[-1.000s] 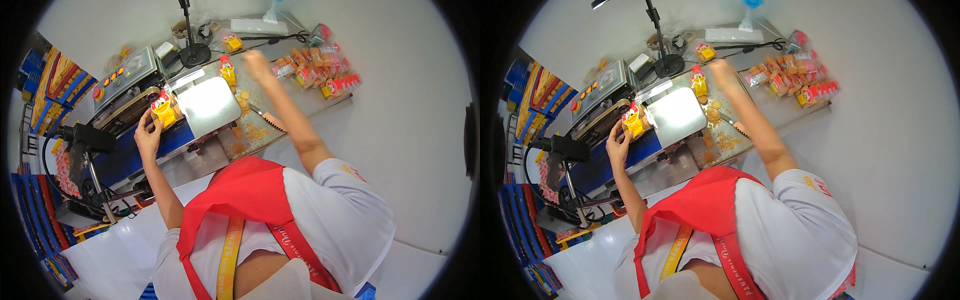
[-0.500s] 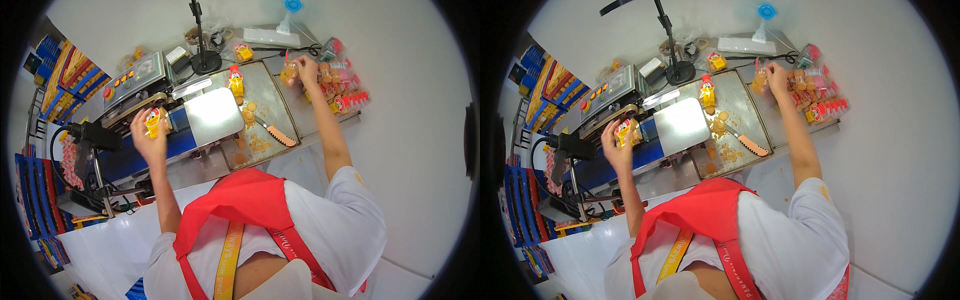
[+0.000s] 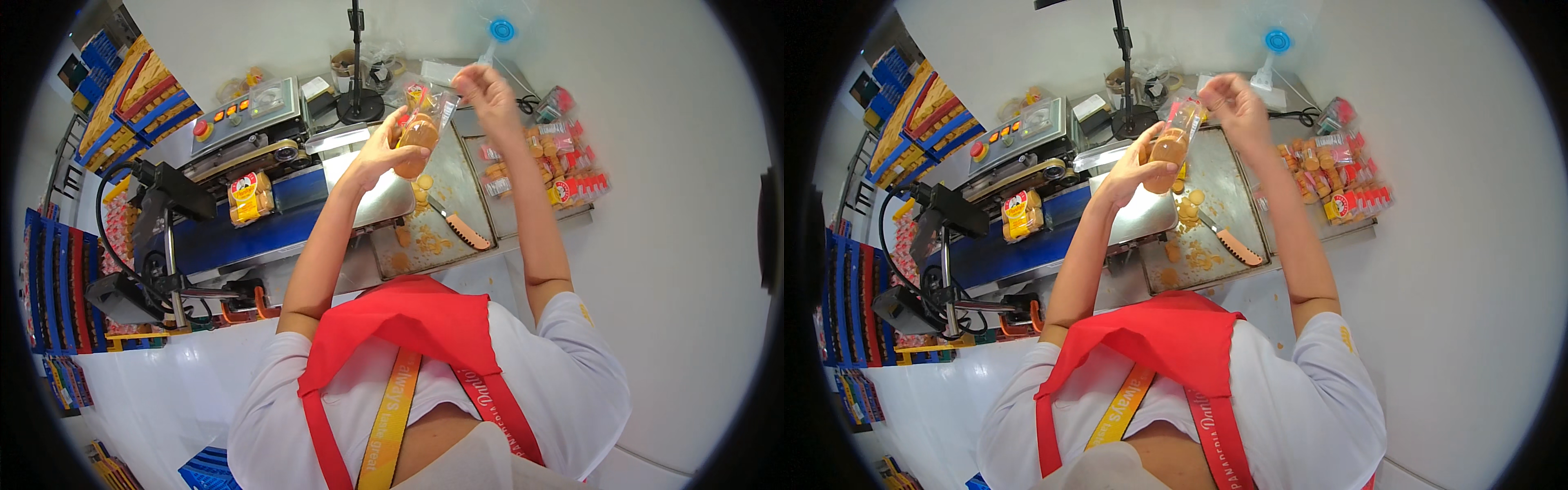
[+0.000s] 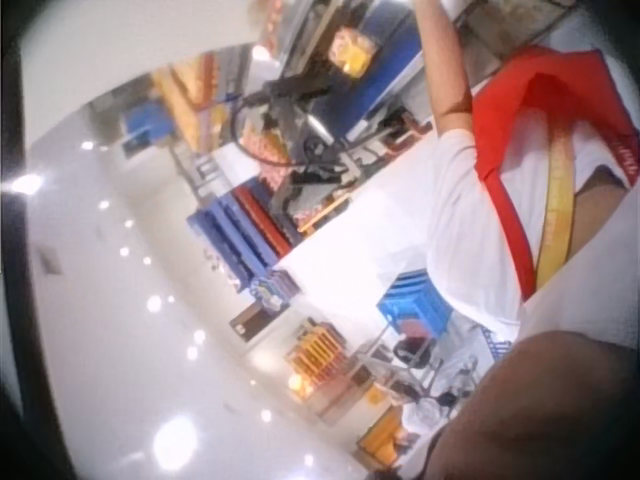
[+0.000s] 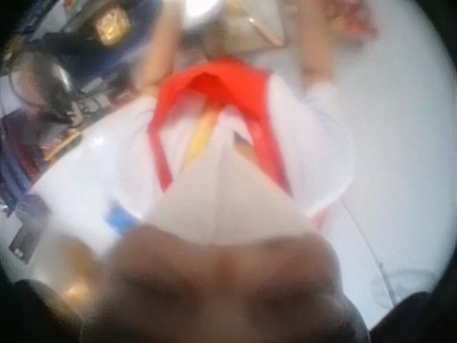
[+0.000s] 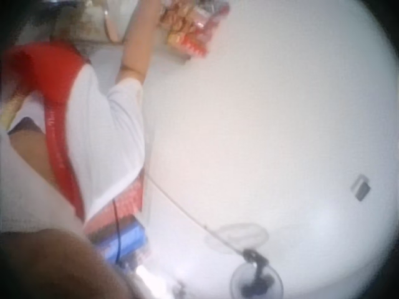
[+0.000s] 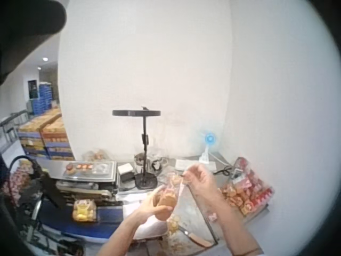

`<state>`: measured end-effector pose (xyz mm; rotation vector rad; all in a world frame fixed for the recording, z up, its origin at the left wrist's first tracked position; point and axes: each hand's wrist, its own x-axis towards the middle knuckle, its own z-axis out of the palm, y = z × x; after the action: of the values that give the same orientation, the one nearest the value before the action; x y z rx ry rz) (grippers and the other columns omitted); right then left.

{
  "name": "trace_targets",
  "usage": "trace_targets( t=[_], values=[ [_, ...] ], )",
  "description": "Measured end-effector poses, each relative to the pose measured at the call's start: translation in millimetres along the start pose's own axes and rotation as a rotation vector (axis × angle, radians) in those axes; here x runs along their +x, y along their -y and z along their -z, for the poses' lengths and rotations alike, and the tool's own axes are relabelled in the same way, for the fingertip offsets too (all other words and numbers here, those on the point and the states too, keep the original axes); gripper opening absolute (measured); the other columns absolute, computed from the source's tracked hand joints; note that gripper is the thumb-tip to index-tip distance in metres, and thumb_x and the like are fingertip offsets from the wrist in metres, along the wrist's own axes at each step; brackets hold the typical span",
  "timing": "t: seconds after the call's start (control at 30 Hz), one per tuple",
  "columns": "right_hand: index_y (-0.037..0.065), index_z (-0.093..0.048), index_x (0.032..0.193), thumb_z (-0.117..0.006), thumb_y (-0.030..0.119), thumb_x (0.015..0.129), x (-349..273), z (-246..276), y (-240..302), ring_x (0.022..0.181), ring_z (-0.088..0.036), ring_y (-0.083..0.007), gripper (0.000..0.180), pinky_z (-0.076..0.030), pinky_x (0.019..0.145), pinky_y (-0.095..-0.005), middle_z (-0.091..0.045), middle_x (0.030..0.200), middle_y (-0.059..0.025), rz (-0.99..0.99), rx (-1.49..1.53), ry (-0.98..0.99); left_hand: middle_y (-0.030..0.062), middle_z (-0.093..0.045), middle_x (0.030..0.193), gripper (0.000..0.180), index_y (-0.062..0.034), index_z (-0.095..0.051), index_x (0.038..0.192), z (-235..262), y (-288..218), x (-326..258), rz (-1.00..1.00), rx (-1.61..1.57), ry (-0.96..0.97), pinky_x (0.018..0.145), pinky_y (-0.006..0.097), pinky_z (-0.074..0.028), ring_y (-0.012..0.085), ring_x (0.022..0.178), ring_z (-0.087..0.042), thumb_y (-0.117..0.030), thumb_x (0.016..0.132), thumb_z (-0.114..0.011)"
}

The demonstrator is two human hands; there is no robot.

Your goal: The person places round cookies into clear plastic bags, seals them, and arranges the packaged cookies on a metal tray. The person repeats this process multiple times, handling cookies and packaging materials by hand.

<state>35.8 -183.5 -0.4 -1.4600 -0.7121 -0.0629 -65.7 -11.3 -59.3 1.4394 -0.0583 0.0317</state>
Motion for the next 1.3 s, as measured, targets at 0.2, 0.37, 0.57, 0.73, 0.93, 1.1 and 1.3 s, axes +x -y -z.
trace_targets(
  t=[0.2,0.37,0.57,0.73,0.93,1.1,1.3],
  values=[
    [0.005,-0.064,0.084,-0.066,0.029,0.082,12,1,32,0.086,-0.052,-0.0105,0.025,-0.041,0.077,-0.0263,-0.060,0.092,-0.0028,0.257,-0.518,0.548,0.0127,-0.051,0.119,0.077,0.0015,-0.031,0.135,13,11,-11,0.045,-0.291,0.207,0.092,0.030,-0.041,0.0198,0.106,-0.053,-0.019,0.072,-0.071],
    [0.004,-0.065,0.084,-0.067,0.024,0.081,20,-13,39,0.080,-0.051,-0.0089,0.020,-0.041,0.078,-0.0272,-0.060,0.079,0.0013,-0.115,-0.298,0.682,0.0155,-0.052,0.117,0.064,-0.0001,-0.040,0.127,21,16,-24,0.129,-0.603,0.355,0.086,0.038,-0.046,0.0255,0.104,-0.055,-0.033,0.078,-0.062],
    [0.000,-0.067,0.083,-0.064,0.023,0.085,13,-27,37,0.070,-0.052,-0.0040,0.023,-0.046,0.064,-0.0219,-0.065,0.090,-0.0023,-0.145,-0.175,0.915,0.0236,-0.049,0.123,0.069,-0.0007,-0.038,0.132,27,5,-26,0.156,-0.839,0.743,0.087,0.044,-0.046,0.0317,0.100,-0.057,-0.045,0.080,-0.053],
    [0.004,-0.066,0.102,-0.055,0.026,0.092,9,-36,14,0.065,-0.064,-0.0110,0.028,-0.052,0.056,-0.0218,-0.066,0.085,-0.0061,-0.222,0.049,0.608,0.0168,-0.046,0.131,0.071,-0.0061,-0.031,0.138,32,12,-37,-0.071,-1.046,0.245,0.095,0.042,-0.043,0.0307,0.115,-0.050,-0.046,0.084,-0.053],
    [0.005,-0.065,0.105,-0.054,0.027,0.092,-15,-39,-3,0.064,-0.064,-0.0115,0.028,-0.055,0.059,-0.0240,-0.066,0.085,-0.0060,-0.228,0.273,0.473,0.0077,-0.062,0.105,0.080,-0.0015,-0.035,0.132,24,-1,-48,-0.311,-0.162,-0.312,0.083,0.032,-0.051,0.0155,0.097,-0.060,-0.001,0.066,-0.079],
    [0.002,-0.064,0.105,-0.061,0.017,0.086,-19,-45,32,0.071,-0.060,-0.0112,0.024,-0.052,0.064,-0.0265,-0.066,0.083,-0.0048,0.055,-0.149,0.541,0.0086,-0.064,0.095,0.075,-0.0020,-0.035,0.130,23,-16,-54,-0.335,-0.072,-0.339,0.080,0.029,-0.052,0.0138,0.090,-0.061,0.002,0.067,-0.077],
    [0.002,-0.063,0.096,-0.070,0.010,0.072,-7,-43,47,0.083,-0.059,-0.0200,0.026,-0.046,0.077,-0.0334,-0.066,0.081,-0.0042,0.521,-0.574,0.611,0.0050,-0.060,0.109,0.058,-0.0051,-0.046,0.122,50,10,-48,-0.276,-0.432,-0.237,0.082,0.027,-0.051,0.0127,0.097,-0.060,-0.001,0.071,-0.075]
  ],
)
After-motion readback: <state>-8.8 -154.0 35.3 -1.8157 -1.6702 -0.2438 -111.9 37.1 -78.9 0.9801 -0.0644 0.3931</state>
